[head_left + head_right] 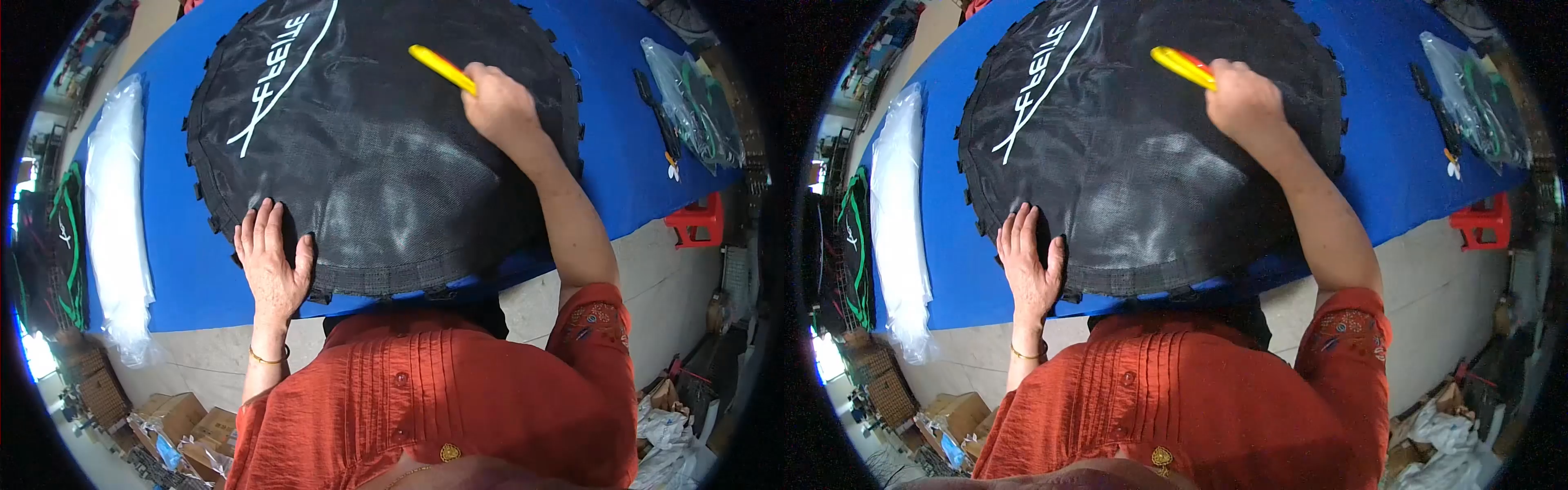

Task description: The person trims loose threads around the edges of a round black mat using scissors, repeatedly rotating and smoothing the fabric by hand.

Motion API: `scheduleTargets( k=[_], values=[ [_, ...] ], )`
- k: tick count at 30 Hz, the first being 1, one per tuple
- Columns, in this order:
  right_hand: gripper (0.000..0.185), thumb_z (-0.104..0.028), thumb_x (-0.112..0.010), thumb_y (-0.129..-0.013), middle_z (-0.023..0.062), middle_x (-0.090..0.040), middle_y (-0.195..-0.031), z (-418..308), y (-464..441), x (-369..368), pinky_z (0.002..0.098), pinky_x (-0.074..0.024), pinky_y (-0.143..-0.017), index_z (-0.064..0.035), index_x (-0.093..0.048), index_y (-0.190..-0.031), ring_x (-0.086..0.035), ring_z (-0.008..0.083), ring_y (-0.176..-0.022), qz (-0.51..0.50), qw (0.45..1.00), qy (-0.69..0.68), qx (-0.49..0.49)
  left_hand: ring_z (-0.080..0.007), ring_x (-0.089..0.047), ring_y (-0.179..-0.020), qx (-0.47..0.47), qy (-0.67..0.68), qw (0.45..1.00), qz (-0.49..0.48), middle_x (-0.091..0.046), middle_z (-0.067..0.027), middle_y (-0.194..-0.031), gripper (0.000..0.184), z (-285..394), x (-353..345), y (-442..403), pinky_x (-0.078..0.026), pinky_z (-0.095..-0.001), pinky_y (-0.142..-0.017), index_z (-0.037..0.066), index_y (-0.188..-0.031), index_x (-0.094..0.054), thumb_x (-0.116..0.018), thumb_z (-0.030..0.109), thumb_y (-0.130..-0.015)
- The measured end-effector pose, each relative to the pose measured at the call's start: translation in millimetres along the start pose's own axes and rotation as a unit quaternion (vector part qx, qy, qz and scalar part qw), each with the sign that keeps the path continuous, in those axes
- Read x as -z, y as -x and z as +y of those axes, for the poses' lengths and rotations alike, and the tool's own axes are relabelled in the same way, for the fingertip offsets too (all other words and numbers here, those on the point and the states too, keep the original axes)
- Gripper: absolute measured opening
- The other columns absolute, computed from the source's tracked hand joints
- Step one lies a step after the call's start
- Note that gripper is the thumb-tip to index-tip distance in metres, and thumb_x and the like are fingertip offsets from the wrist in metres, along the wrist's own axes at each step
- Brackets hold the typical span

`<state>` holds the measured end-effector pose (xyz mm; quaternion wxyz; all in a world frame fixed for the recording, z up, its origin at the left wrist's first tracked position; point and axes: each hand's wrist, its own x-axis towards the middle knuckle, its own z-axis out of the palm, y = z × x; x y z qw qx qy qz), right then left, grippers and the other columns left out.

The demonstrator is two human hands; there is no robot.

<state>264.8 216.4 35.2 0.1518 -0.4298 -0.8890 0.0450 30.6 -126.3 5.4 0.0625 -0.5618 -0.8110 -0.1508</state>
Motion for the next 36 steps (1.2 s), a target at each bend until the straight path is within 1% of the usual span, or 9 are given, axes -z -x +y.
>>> scheduleTargets(
  k=[3,7,15,19,22,23,29,33,36],
  values=[
    [0.029,-0.032,-0.061,-0.106,0.0220,-0.078,-0.099,24,-2,17,0.0544,-0.0606,-0.089,-0.0065,-0.069,-0.116,-0.076,0.0422,-0.097,-0.026,0.995,0.007,-0.092,-0.0423,-0.044,-0.150,-0.002,-0.001,1.000,-0.002,-0.054,-0.0181,-0.159,0.059,1,0,-1,-0.026,-0.0576,-0.128,0.004,-0.152,-0.055,-0.067,0.031,-0.100],
    [0.034,-0.033,-0.060,-0.107,0.0256,-0.077,-0.098,53,-1,14,0.0537,-0.0610,-0.088,-0.0011,-0.069,-0.117,-0.077,0.0430,-0.094,-0.007,0.990,0.039,-0.135,-0.0425,-0.044,-0.149,-0.004,0.000,1.000,-0.002,-0.054,-0.0181,-0.158,0.061,-1,-1,-1,-0.026,-0.0598,-0.128,0.005,-0.152,-0.055,-0.068,0.032,-0.099],
    [0.036,-0.033,-0.056,-0.107,0.0268,-0.076,-0.100,62,5,6,0.0549,-0.0596,-0.088,-0.0026,-0.071,-0.119,-0.075,0.0450,-0.094,0.025,0.991,-0.086,-0.104,-0.0427,-0.044,-0.150,-0.004,-0.008,1.000,-0.010,-0.055,-0.0188,-0.158,0.057,1,0,-2,-0.026,-0.0560,-0.128,0.004,-0.151,-0.056,-0.065,0.031,-0.102],
    [0.036,-0.034,-0.056,-0.107,0.0203,-0.078,-0.092,75,10,18,0.0503,-0.0610,-0.081,-0.0039,-0.071,-0.119,-0.077,0.0381,-0.084,0.044,0.992,-0.005,-0.122,-0.0419,-0.045,-0.149,-0.004,-0.002,1.000,-0.008,-0.055,-0.0176,-0.158,0.061,-1,-2,-2,-0.026,-0.0597,-0.127,0.005,-0.152,-0.056,-0.068,0.032,-0.098],
    [0.035,-0.032,-0.055,-0.107,0.0134,-0.076,-0.082,52,17,70,0.0416,-0.0610,-0.073,-0.0029,-0.071,-0.117,-0.076,0.0273,-0.071,-0.100,0.934,-0.176,-0.295,-0.0418,-0.045,-0.149,-0.004,0.000,1.000,-0.009,-0.055,-0.0176,-0.158,0.060,-1,-2,-3,-0.025,-0.0592,-0.128,0.005,-0.151,-0.056,-0.068,0.032,-0.098],
    [0.035,-0.031,-0.053,-0.107,0.0089,-0.074,-0.076,53,20,72,0.0354,-0.0589,-0.067,-0.0020,-0.071,-0.119,-0.073,0.0191,-0.064,-0.102,0.942,-0.158,-0.278,-0.0418,-0.045,-0.148,-0.005,0.001,1.000,-0.009,-0.055,-0.0176,-0.158,0.060,0,-2,-3,-0.025,-0.0590,-0.128,0.004,-0.151,-0.056,-0.068,0.032,-0.098],
    [0.036,-0.028,-0.056,-0.104,0.0115,-0.074,-0.076,58,23,75,0.0380,-0.0602,-0.067,0.0005,-0.071,-0.118,-0.074,0.0219,-0.064,-0.110,0.940,-0.160,-0.281,-0.0427,-0.045,-0.148,-0.009,0.002,1.000,-0.003,-0.056,-0.0176,-0.157,0.059,-1,-2,-3,-0.026,-0.0578,-0.127,0.004,-0.150,-0.057,-0.066,0.034,-0.100],
    [0.035,-0.032,-0.057,-0.107,0.0087,-0.070,-0.069,43,26,67,0.0334,-0.0556,-0.054,0.0012,-0.068,-0.111,-0.067,0.0175,-0.054,-0.127,0.938,-0.227,-0.230,-0.0431,-0.045,-0.148,-0.010,-0.001,1.000,0.001,-0.056,-0.0177,-0.157,0.058,-2,-4,-2,-0.027,-0.0579,-0.127,0.004,-0.150,-0.057,-0.065,0.035,-0.102],
    [0.035,-0.028,-0.056,-0.103,0.0129,-0.074,-0.074,41,23,55,0.0375,-0.0617,-0.066,0.0026,-0.071,-0.113,-0.074,0.0234,-0.063,-0.132,0.953,-0.192,-0.195,-0.0431,-0.046,-0.147,-0.009,0.002,1.000,0.000,-0.057,-0.0177,-0.156,0.058,-2,-3,-2,-0.027,-0.0577,-0.127,0.004,-0.150,-0.057,-0.065,0.035,-0.101]
  ],
)
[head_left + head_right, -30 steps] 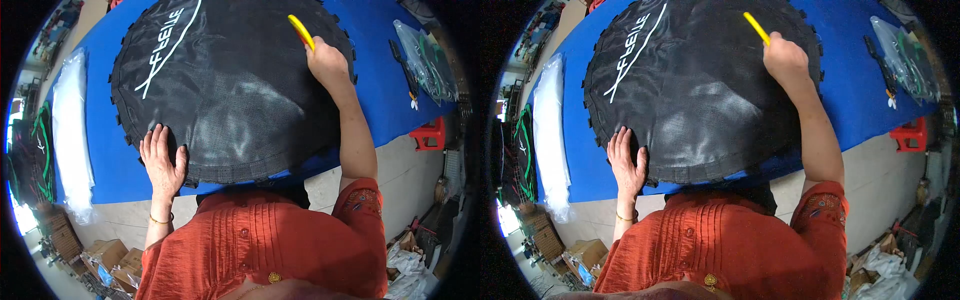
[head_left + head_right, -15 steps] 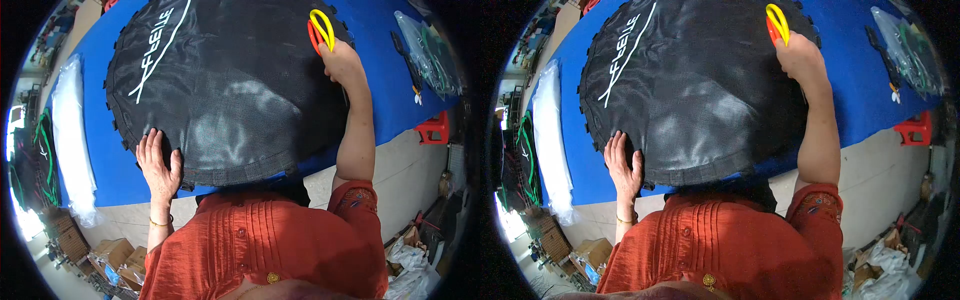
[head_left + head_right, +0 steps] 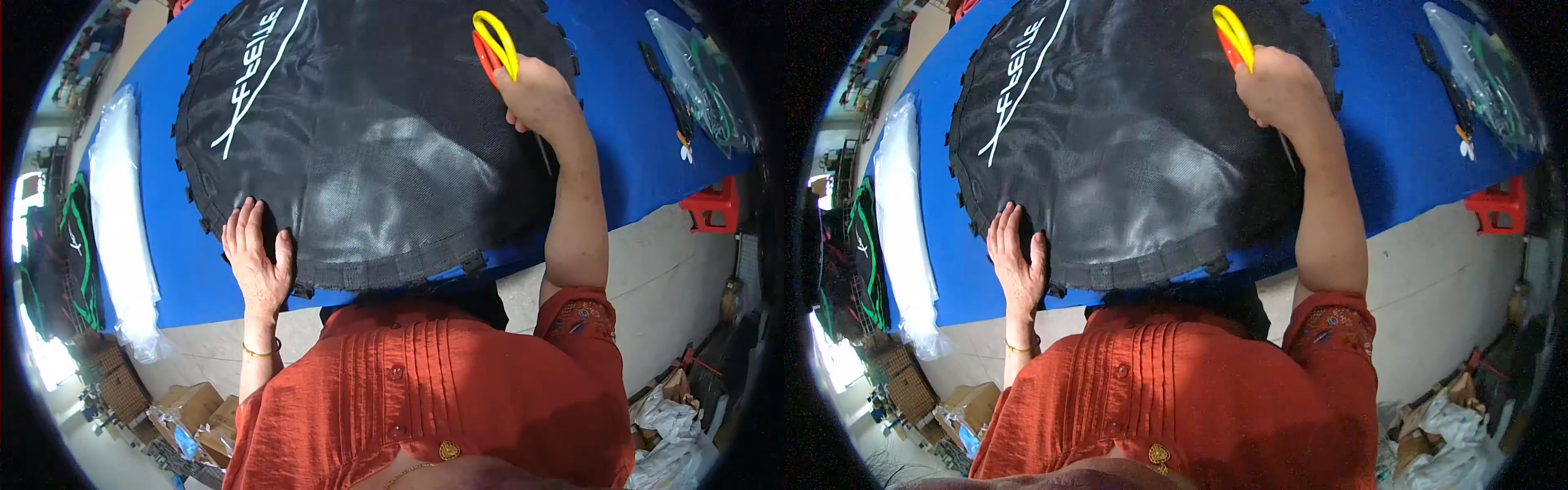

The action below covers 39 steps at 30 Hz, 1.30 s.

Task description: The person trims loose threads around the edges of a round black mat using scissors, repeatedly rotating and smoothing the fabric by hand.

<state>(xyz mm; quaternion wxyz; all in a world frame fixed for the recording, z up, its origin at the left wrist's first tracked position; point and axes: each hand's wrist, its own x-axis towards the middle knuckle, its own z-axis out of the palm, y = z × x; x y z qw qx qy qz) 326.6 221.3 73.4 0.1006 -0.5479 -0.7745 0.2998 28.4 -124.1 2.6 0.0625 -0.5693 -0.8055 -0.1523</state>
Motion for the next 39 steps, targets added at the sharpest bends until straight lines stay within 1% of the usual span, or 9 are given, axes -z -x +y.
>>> scheduleTargets(
  k=[7,10,12,13,15,21,31,35,39],
  values=[
    [0.042,-0.042,-0.061,-0.106,0.0102,-0.074,-0.074,11,-2,3,0.0370,-0.0589,-0.065,-0.0021,-0.072,-0.113,-0.072,0.0184,-0.061,0.004,1.000,0.015,0.018,-0.0428,-0.045,-0.149,-0.001,-0.014,1.000,0.000,-0.056,-0.0188,-0.156,0.055,2,1,0,-0.030,-0.0548,-0.127,0.003,-0.151,-0.056,-0.064,0.029,-0.103],
    [0.040,-0.041,-0.064,-0.106,0.0145,-0.073,-0.078,7,23,6,0.0400,-0.0580,-0.069,-0.0029,-0.072,-0.115,-0.073,0.0260,-0.067,-0.007,1.000,-0.025,0.009,-0.0441,-0.046,-0.149,-0.006,-0.013,1.000,0.001,-0.055,-0.0204,-0.156,0.054,12,0,4,-0.031,-0.0549,-0.127,0.002,-0.150,-0.055,-0.066,0.025,-0.103],
    [0.038,-0.040,-0.065,-0.106,0.0179,-0.072,-0.082,28,35,0,0.0428,-0.0568,-0.073,-0.0043,-0.072,-0.117,-0.073,0.0329,-0.074,0.051,0.990,0.017,0.130,-0.0448,-0.047,-0.148,-0.031,0.012,0.999,0.012,-0.055,-0.0207,-0.157,0.054,38,10,2,-0.031,-0.0559,-0.127,0.001,-0.149,-0.055,-0.068,0.024,-0.102],
    [0.037,-0.040,-0.066,-0.106,0.0196,-0.072,-0.084,37,41,-2,0.0442,-0.0562,-0.074,-0.0050,-0.072,-0.117,-0.072,0.0363,-0.078,0.079,0.978,0.038,0.191,-0.0439,-0.046,-0.149,-0.068,0.057,0.996,-0.008,-0.054,-0.0231,-0.156,0.063,51,16,1,-0.028,-0.0604,-0.127,-0.002,-0.150,-0.054,-0.072,0.032,-0.100],
    [0.035,-0.038,-0.067,-0.106,0.0216,-0.071,-0.087,36,59,3,0.0463,-0.0549,-0.077,-0.0069,-0.072,-0.120,-0.070,0.0406,-0.083,0.067,0.986,0.054,0.146,-0.0442,-0.048,-0.148,-0.158,0.176,0.970,-0.055,-0.055,-0.0243,-0.155,0.065,86,31,-2,-0.031,-0.0598,-0.126,-0.001,-0.149,-0.055,-0.077,0.029,-0.096],
    [0.030,-0.034,-0.068,-0.106,0.0202,-0.072,-0.096,52,78,4,0.0467,-0.0552,-0.080,-0.0115,-0.074,-0.124,-0.070,0.0412,-0.090,0.104,0.981,0.080,0.146,-0.0370,-0.048,-0.150,-0.271,0.130,0.942,-0.149,-0.057,-0.0141,-0.156,0.068,108,6,12,-0.031,-0.0607,-0.127,0.008,-0.147,-0.062,-0.079,0.043,-0.091],
    [0.035,-0.041,-0.064,-0.107,0.0224,-0.074,-0.099,35,93,-4,0.0514,-0.0551,-0.084,-0.0133,-0.074,-0.126,-0.071,0.0438,-0.099,0.044,0.993,0.101,0.040,-0.0331,-0.053,-0.146,-0.257,0.109,0.952,-0.125,-0.063,-0.0120,-0.149,0.052,93,13,22,-0.033,-0.0580,-0.128,0.007,-0.145,-0.063,-0.072,0.025,-0.097],
    [0.035,-0.042,-0.064,-0.106,0.0216,-0.075,-0.097,21,111,-9,0.0521,-0.0550,-0.082,-0.0139,-0.073,-0.125,-0.072,0.0442,-0.099,0.011,0.990,0.116,0.074,-0.0304,-0.054,-0.145,-0.227,0.043,0.965,-0.121,-0.064,-0.0105,-0.148,0.055,60,33,21,-0.032,-0.0561,-0.129,0.006,-0.144,-0.064,-0.060,0.001,-0.089],
    [0.024,-0.029,-0.070,-0.101,0.0174,-0.075,-0.097,-3,133,-28,0.0502,-0.0564,-0.080,-0.0145,-0.072,-0.120,-0.072,0.0425,-0.094,-0.036,0.983,0.101,0.152,-0.0319,-0.051,-0.148,-0.176,-0.010,0.977,-0.123,-0.064,-0.0065,-0.150,0.057,14,44,23,-0.032,-0.0539,-0.129,0.011,-0.145,-0.064,-0.060,0.000,-0.090]
  ],
)
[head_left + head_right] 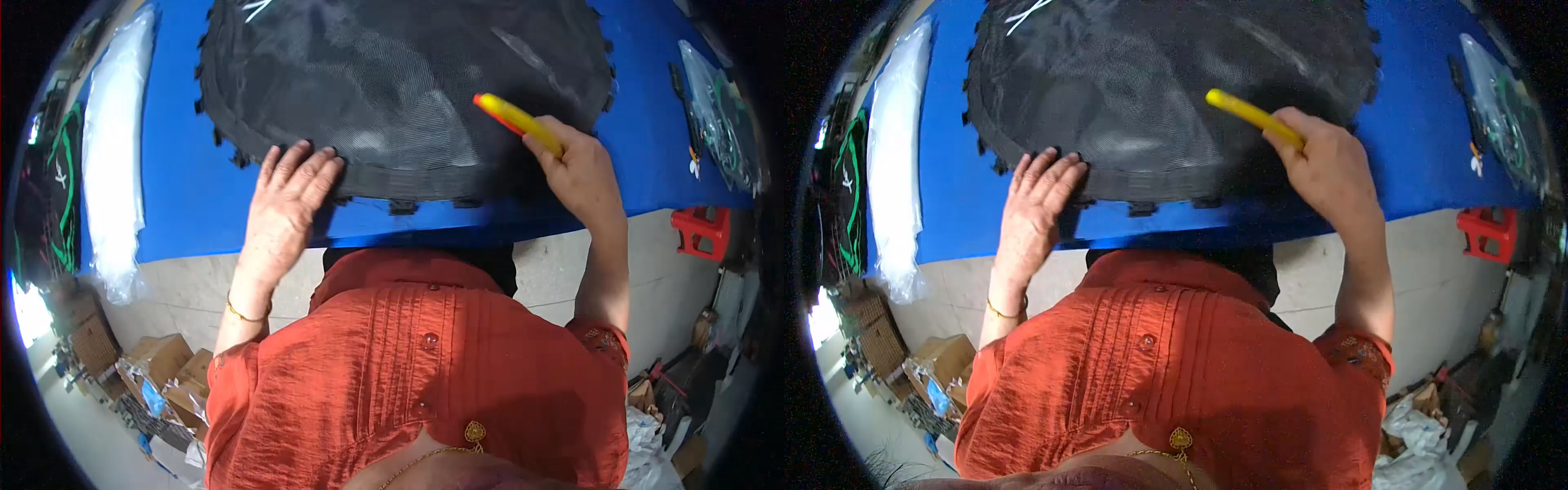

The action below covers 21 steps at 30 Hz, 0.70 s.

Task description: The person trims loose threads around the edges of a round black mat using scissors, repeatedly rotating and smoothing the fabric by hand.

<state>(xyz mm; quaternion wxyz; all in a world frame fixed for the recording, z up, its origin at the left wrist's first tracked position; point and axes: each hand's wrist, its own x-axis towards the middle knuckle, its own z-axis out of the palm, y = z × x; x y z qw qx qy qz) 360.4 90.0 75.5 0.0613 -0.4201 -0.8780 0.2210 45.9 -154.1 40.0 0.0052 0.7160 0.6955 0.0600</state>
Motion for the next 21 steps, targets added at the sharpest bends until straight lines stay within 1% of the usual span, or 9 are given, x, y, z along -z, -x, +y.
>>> scheduleTargets(
  k=[1,2,6,9,11,13,15,16,21],
  values=[
    [0.022,-0.025,-0.071,-0.100,0.0162,-0.075,-0.098,-5,2,-6,0.0497,-0.0568,-0.079,-0.0147,-0.071,-0.119,-0.072,0.0419,-0.093,-0.006,0.999,-0.009,0.037,-0.0323,-0.050,-0.149,0.012,-0.013,1.000,0.001,-0.063,-0.0057,-0.152,0.058,-10,3,4,-0.032,-0.0536,-0.129,0.012,-0.145,-0.065,-0.060,0.000,-0.089],
    [0.022,-0.014,-0.072,-0.094,0.0131,-0.073,-0.095,-11,4,-13,0.0479,-0.0579,-0.076,-0.0158,-0.070,-0.115,-0.073,0.0394,-0.088,0.020,0.995,0.000,0.099,-0.0324,-0.049,-0.151,0.021,-0.028,0.999,0.003,-0.062,-0.0054,-0.153,0.060,-19,5,7,-0.031,-0.0535,-0.129,0.014,-0.145,-0.065,-0.061,-0.002,-0.088],
    [0.023,-0.011,-0.072,-0.091,0.0106,-0.066,-0.088,-36,2,-27,0.0471,-0.0567,-0.070,-0.0179,-0.069,-0.113,-0.071,0.0364,-0.082,0.015,0.985,0.030,0.171,-0.0327,-0.050,-0.150,0.080,-0.107,0.989,0.054,-0.064,-0.0053,-0.152,0.050,-52,3,10,-0.034,-0.0537,-0.127,0.013,-0.137,-0.071,-0.059,-0.002,-0.091],
    [0.026,-0.008,-0.072,-0.090,0.0109,-0.065,-0.090,-43,-6,-31,0.0470,-0.0560,-0.069,-0.0183,-0.071,-0.114,-0.071,0.0359,-0.083,0.013,0.985,0.022,0.172,-0.0347,-0.055,-0.145,0.118,-0.144,0.977,0.103,-0.066,-0.0089,-0.148,0.047,-43,7,1,-0.039,-0.0525,-0.124,0.010,-0.134,-0.072,-0.058,-0.003,-0.091],
    [0.029,-0.005,-0.072,-0.089,0.0115,-0.065,-0.094,-45,-9,-35,0.0459,-0.0567,-0.071,-0.0177,-0.072,-0.115,-0.071,0.0355,-0.084,0.030,0.981,0.025,0.189,-0.0374,-0.062,-0.132,0.059,0.058,0.979,0.184,-0.068,-0.0165,-0.137,0.047,-11,7,-9,-0.048,-0.0514,-0.115,0.005,-0.129,-0.070,-0.064,-0.002,-0.083],
    [0.033,-0.002,-0.072,-0.088,0.0121,-0.064,-0.099,-48,-11,-38,0.0449,-0.0575,-0.073,-0.0170,-0.072,-0.117,-0.071,0.0354,-0.086,0.044,0.978,0.020,0.203,-0.0358,-0.065,-0.126,-0.030,0.168,0.970,0.171,-0.070,-0.0165,-0.132,0.048,26,-2,-15,-0.051,-0.0508,-0.111,0.004,-0.127,-0.070,-0.070,0.000,-0.079],
    [0.037,0.000,-0.072,-0.086,0.0128,-0.064,-0.103,-53,-7,-44,0.0438,-0.0585,-0.076,-0.0162,-0.073,-0.120,-0.072,0.0353,-0.089,0.055,0.976,0.005,0.210,-0.0334,-0.068,-0.119,-0.103,0.176,0.949,0.241,-0.070,-0.0165,-0.127,0.041,52,-46,-15,-0.053,-0.0485,-0.103,0.001,-0.122,-0.073,-0.079,0.010,-0.083],
    [0.039,0.002,-0.071,-0.086,0.0128,-0.068,-0.115,-54,-4,-45,0.0426,-0.0600,-0.079,-0.0130,-0.072,-0.122,-0.074,0.0351,-0.091,0.045,0.976,0.003,0.211,-0.0335,-0.068,-0.118,-0.104,0.178,0.950,0.236,-0.070,-0.0171,-0.126,0.041,61,-48,-20,-0.053,-0.0483,-0.103,0.000,-0.122,-0.073,-0.080,0.014,-0.084],
    [0.039,0.002,-0.070,-0.086,0.0108,-0.072,-0.128,-56,-5,-56,0.0412,-0.0621,-0.080,-0.0091,-0.071,-0.124,-0.077,0.0345,-0.096,0.034,0.966,-0.063,0.247,-0.0334,-0.067,-0.116,-0.081,0.169,0.963,0.193,-0.069,-0.0186,-0.129,0.047,68,-55,-27,-0.053,-0.0475,-0.100,-0.002,-0.127,-0.072,-0.080,0.022,-0.087]
  ],
)
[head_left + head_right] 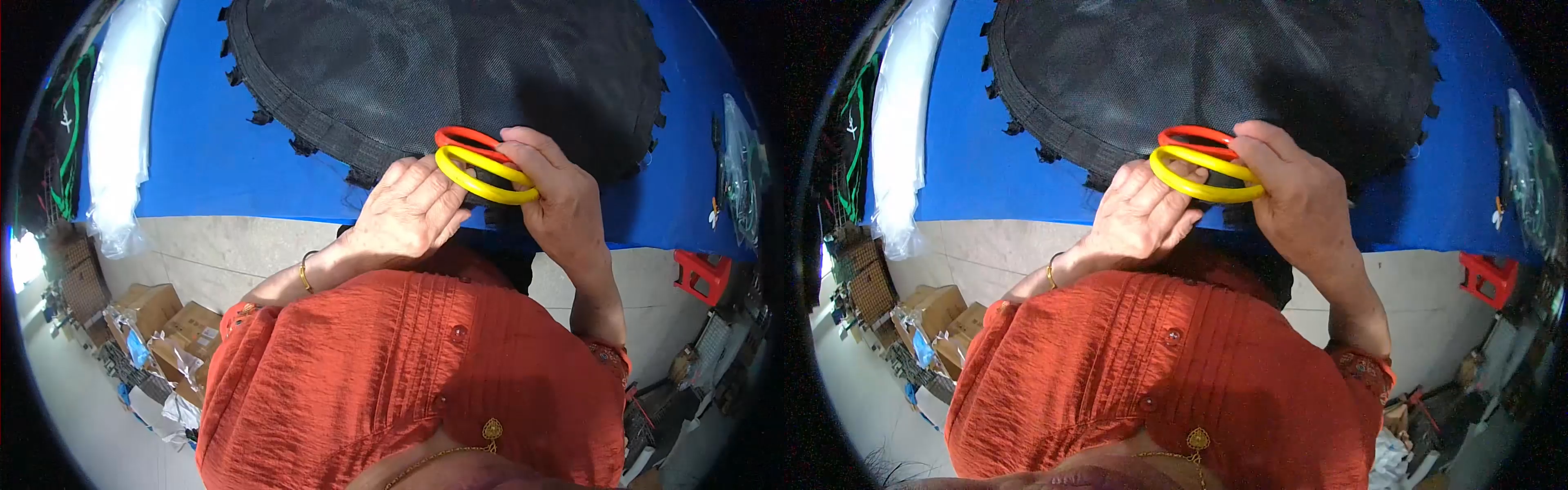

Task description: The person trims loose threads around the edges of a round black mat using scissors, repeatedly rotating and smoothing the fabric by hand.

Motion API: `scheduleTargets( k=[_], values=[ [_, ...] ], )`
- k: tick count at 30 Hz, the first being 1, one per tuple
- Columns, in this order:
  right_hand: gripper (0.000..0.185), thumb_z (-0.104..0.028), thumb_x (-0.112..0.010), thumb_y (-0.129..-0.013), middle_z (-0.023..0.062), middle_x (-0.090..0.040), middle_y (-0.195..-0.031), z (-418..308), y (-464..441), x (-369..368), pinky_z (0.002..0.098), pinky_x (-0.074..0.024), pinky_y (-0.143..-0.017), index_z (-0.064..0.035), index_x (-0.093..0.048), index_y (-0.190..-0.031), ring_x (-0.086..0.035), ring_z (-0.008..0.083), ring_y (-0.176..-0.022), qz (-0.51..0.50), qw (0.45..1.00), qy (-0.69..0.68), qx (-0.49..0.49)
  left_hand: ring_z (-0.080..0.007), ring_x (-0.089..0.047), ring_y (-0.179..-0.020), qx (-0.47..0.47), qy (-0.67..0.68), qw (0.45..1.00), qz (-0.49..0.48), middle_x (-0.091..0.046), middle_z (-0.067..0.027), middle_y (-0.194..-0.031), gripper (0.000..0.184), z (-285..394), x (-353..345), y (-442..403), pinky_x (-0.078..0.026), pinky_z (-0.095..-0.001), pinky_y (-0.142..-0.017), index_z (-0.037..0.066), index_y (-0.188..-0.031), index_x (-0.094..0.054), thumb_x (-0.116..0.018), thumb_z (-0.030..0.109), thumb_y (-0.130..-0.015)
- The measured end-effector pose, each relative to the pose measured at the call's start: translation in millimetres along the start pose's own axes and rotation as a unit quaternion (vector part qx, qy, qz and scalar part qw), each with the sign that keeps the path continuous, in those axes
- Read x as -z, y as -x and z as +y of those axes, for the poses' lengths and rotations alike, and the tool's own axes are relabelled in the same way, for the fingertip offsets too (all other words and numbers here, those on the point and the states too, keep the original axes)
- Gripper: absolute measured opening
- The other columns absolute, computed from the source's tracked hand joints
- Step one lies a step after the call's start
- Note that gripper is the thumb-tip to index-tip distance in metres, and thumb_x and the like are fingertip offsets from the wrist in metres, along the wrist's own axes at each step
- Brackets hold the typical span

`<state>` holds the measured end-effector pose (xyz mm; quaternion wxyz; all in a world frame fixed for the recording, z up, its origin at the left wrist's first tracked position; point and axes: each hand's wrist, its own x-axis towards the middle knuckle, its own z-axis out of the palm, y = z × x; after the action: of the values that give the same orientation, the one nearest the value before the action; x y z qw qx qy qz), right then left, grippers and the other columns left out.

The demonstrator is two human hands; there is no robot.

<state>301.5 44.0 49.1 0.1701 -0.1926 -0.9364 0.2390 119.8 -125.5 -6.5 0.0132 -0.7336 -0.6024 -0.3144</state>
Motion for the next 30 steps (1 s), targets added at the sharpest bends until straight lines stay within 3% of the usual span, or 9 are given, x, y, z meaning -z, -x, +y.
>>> scheduleTargets(
  k=[8,14,17,20,23,30],
  values=[
    [0.042,-0.003,-0.072,-0.086,0.0109,-0.075,-0.124,-7,-6,-2,0.0392,-0.0621,-0.074,-0.0079,-0.067,-0.127,-0.078,0.0316,-0.091,-0.021,0.999,0.007,0.036,-0.0311,-0.067,-0.112,0.018,-0.062,0.998,-0.007,-0.064,-0.0200,-0.143,0.057,1,-18,6,-0.051,-0.0458,-0.099,-0.001,-0.136,-0.067,-0.078,0.031,-0.090],
    [0.036,-0.008,-0.069,-0.087,0.0096,-0.074,-0.125,-14,-13,-3,0.0384,-0.0596,-0.069,-0.0067,-0.066,-0.123,-0.075,0.0268,-0.079,-0.039,0.995,0.082,0.042,-0.0329,-0.064,-0.120,0.035,-0.081,0.996,-0.034,-0.065,-0.0174,-0.138,0.059,4,-21,6,-0.049,-0.0489,-0.101,0.002,-0.138,-0.065,-0.074,0.037,-0.092],
    [0.042,0.004,-0.066,-0.085,0.0121,-0.076,-0.125,-17,-24,-3,0.0381,-0.0620,-0.077,-0.0077,-0.072,-0.124,-0.078,0.0301,-0.092,-0.043,0.997,0.063,0.012,-0.0360,-0.061,-0.128,0.048,-0.071,0.995,-0.052,-0.064,-0.0187,-0.139,0.058,5,-15,-2,-0.047,-0.0534,-0.107,0.004,-0.138,-0.065,-0.073,0.039,-0.092],
    [0.035,-0.010,-0.068,-0.088,0.0091,-0.073,-0.126,-10,-25,-14,0.0362,-0.0594,-0.068,-0.0079,-0.066,-0.123,-0.075,0.0244,-0.077,-0.014,0.994,0.098,0.044,-0.0408,-0.055,-0.138,0.058,-0.056,0.994,-0.073,-0.058,-0.0231,-0.145,0.060,5,-12,-4,-0.043,-0.0589,-0.114,0.006,-0.142,-0.061,-0.070,0.040,-0.093],
    [0.035,-0.011,-0.068,-0.088,0.0088,-0.073,-0.124,-19,-20,-14,0.0358,-0.0598,-0.067,-0.0084,-0.066,-0.123,-0.075,0.0235,-0.077,-0.018,0.990,0.134,0.033,-0.0440,-0.053,-0.142,0.077,-0.042,0.991,-0.104,-0.052,-0.0277,-0.152,0.062,5,-11,-7,-0.042,-0.0602,-0.116,0.005,-0.147,-0.056,-0.064,0.040,-0.096],
    [0.035,-0.014,-0.069,-0.088,0.0077,-0.073,-0.124,-9,-32,-24,0.0358,-0.0599,-0.067,-0.0095,-0.067,-0.123,-0.074,0.0225,-0.076,0.009,0.986,0.164,0.032,-0.0449,-0.053,-0.139,0.069,-0.053,0.993,-0.084,-0.054,-0.0308,-0.150,0.061,5,-12,-13,-0.042,-0.0598,-0.114,0.004,-0.140,-0.062,-0.065,0.038,-0.089]
  ],
)
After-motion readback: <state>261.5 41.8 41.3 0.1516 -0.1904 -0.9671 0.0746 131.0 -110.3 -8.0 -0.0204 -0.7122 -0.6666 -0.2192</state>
